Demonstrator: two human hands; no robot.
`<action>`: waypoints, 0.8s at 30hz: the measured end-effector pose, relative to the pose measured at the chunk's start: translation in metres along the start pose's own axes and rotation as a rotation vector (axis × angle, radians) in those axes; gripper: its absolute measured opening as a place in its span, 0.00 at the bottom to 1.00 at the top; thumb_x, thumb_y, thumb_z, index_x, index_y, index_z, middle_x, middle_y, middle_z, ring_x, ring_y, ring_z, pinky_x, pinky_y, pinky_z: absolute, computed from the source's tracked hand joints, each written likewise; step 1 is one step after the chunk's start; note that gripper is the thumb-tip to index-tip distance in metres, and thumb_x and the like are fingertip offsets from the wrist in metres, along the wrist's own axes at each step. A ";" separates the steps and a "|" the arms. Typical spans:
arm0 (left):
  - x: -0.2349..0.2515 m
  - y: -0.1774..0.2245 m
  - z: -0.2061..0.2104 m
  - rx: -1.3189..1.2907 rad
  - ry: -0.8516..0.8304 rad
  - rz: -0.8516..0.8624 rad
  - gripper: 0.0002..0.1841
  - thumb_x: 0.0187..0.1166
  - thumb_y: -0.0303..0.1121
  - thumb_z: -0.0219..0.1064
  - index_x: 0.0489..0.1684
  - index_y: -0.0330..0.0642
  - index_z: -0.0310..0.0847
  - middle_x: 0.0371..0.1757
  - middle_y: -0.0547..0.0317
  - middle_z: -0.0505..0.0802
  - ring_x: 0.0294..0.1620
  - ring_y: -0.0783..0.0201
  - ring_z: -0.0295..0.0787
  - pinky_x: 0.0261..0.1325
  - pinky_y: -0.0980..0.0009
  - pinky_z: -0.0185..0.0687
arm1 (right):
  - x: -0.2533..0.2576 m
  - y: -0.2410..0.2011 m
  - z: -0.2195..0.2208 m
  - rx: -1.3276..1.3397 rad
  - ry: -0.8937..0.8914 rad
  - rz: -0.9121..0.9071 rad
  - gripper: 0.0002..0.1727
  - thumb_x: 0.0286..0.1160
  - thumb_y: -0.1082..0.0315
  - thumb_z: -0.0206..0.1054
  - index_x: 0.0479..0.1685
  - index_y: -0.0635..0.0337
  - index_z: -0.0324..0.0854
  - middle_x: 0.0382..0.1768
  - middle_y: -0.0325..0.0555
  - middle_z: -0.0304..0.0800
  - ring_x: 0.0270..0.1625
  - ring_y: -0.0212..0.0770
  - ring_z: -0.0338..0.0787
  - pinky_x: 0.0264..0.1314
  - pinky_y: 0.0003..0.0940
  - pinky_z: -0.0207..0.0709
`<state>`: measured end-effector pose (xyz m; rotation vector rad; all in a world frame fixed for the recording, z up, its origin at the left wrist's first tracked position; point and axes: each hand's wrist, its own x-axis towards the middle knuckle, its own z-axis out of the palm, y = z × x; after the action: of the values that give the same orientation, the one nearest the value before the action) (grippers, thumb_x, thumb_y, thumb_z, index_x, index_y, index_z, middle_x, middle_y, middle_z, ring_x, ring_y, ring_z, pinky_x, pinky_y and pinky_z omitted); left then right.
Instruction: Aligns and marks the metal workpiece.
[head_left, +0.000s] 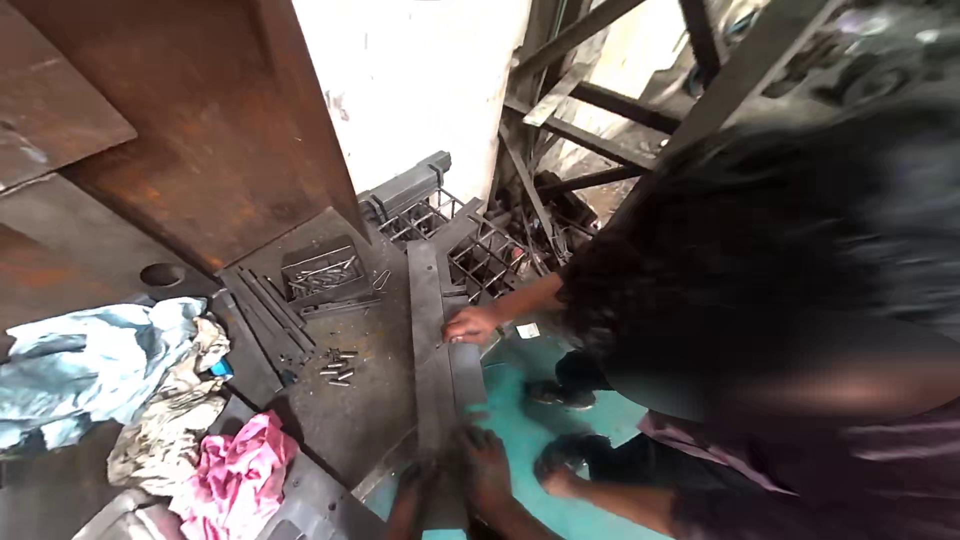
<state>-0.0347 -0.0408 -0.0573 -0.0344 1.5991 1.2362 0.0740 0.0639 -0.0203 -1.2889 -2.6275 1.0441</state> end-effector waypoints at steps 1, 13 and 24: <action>0.002 -0.001 -0.002 -0.018 -0.030 -0.014 0.18 0.91 0.34 0.57 0.68 0.27 0.75 0.52 0.44 0.90 0.47 0.60 0.89 0.55 0.60 0.86 | 0.000 0.004 0.008 0.001 0.025 -0.144 0.17 0.75 0.63 0.70 0.56 0.65 0.90 0.63 0.67 0.89 0.71 0.69 0.83 0.76 0.65 0.71; 0.006 -0.010 0.004 -0.126 -0.024 0.044 0.20 0.92 0.34 0.55 0.73 0.29 0.72 0.62 0.40 0.88 0.58 0.57 0.86 0.64 0.59 0.82 | 0.024 0.024 0.005 -0.229 -0.163 -0.491 0.20 0.85 0.59 0.62 0.54 0.70 0.88 0.56 0.66 0.91 0.64 0.66 0.89 0.70 0.61 0.78; 0.008 -0.010 0.003 -0.131 -0.028 0.030 0.20 0.92 0.35 0.54 0.76 0.33 0.71 0.65 0.40 0.86 0.60 0.55 0.86 0.64 0.57 0.82 | 0.026 0.040 0.015 -0.054 0.004 -0.531 0.09 0.71 0.69 0.75 0.44 0.63 0.93 0.48 0.57 0.94 0.57 0.59 0.91 0.64 0.60 0.81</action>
<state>-0.0301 -0.0389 -0.0696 -0.0758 1.4979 1.3582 0.0799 0.0907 -0.0618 -0.5310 -2.7666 0.8777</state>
